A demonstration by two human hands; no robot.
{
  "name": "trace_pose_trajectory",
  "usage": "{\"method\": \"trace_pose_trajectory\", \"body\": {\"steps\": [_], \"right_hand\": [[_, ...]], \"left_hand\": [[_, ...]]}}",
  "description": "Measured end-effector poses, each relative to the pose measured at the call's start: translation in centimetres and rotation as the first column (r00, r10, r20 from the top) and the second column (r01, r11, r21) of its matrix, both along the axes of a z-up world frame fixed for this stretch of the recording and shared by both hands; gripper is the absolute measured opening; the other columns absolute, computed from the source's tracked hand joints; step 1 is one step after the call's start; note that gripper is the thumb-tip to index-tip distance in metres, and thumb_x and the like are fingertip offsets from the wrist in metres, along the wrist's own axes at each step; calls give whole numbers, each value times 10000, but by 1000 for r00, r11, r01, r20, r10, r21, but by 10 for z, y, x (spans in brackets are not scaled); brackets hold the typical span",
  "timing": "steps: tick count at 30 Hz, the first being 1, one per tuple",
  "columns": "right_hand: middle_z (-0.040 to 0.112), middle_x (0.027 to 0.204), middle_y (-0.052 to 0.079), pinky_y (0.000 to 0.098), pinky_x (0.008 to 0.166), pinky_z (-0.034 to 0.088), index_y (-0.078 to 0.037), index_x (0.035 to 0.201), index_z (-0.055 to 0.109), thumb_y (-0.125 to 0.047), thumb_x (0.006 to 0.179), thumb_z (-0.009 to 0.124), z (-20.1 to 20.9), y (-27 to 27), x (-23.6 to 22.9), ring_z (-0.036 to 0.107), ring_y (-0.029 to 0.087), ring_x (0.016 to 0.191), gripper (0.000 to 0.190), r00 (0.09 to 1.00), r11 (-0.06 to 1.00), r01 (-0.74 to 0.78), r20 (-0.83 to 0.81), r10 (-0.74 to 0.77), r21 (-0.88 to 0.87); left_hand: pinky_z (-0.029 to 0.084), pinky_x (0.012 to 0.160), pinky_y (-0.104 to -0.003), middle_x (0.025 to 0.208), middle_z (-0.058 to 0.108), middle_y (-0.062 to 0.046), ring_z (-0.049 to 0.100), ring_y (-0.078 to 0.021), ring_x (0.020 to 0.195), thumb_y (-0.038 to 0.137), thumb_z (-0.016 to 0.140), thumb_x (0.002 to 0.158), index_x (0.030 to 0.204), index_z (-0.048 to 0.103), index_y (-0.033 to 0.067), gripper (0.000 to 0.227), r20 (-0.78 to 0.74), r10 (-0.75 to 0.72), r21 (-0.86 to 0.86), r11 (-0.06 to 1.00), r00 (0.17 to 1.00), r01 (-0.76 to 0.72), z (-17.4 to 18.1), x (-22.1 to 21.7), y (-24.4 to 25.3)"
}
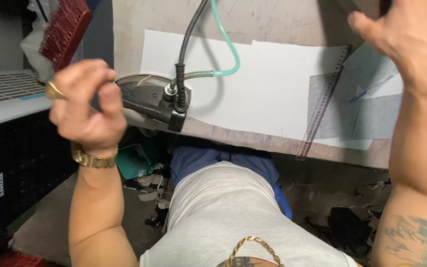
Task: The person marks lines on fabric pieces using a ruler and a pen, then uses a steam iron on the pieces and a wooden block to press them.
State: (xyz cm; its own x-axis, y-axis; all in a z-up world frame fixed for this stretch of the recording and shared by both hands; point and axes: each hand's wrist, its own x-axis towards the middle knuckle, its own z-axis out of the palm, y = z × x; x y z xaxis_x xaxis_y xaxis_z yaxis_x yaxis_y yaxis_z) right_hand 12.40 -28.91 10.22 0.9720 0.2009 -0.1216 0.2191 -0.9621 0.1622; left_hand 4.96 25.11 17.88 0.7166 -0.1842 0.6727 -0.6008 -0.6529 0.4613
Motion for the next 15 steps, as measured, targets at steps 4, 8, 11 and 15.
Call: {"method": "trace_pose_trajectory", "body": {"steps": [4,8,11,15], "right_hand": [[809,955,112,287,763,635,-311,1464,747,-897,929,498,99,64,-90,794,189,815,832,950,955,-60,-310,-34,-289],[682,1082,76,428,865,580,-274,1316,620,-807,738,608,143,190,-131,603,231,1044,786,586,998,-47,-808,66,47],[637,981,127,458,790,525,-139,1201,673,-744,807,681,142,262,-144,578,298,947,722,574,910,-50,-733,364,412],[602,1283,136,457,972,508,-53,1483,493,-743,792,564,128,331,-125,616,277,1157,979,611,692,298,-688,391,658]], "left_hand": [[607,716,-428,976,737,-155,746,-299,829,264,624,1030,1064,707,-31,309,-129,-292,22,955,948,297,10,-46,-5],[504,1087,-518,1408,424,-301,540,-443,1281,527,724,936,1394,385,62,735,-444,-630,-206,764,637,612,-4,-94,-22],[395,1189,-540,1605,303,-329,435,-466,1473,581,855,817,1640,160,142,1163,-695,-583,-149,689,420,709,-17,-113,4],[414,1160,-446,1488,511,-264,551,-406,1329,230,738,848,1574,357,76,834,-734,-627,-394,706,260,588,-37,-113,88]]}}
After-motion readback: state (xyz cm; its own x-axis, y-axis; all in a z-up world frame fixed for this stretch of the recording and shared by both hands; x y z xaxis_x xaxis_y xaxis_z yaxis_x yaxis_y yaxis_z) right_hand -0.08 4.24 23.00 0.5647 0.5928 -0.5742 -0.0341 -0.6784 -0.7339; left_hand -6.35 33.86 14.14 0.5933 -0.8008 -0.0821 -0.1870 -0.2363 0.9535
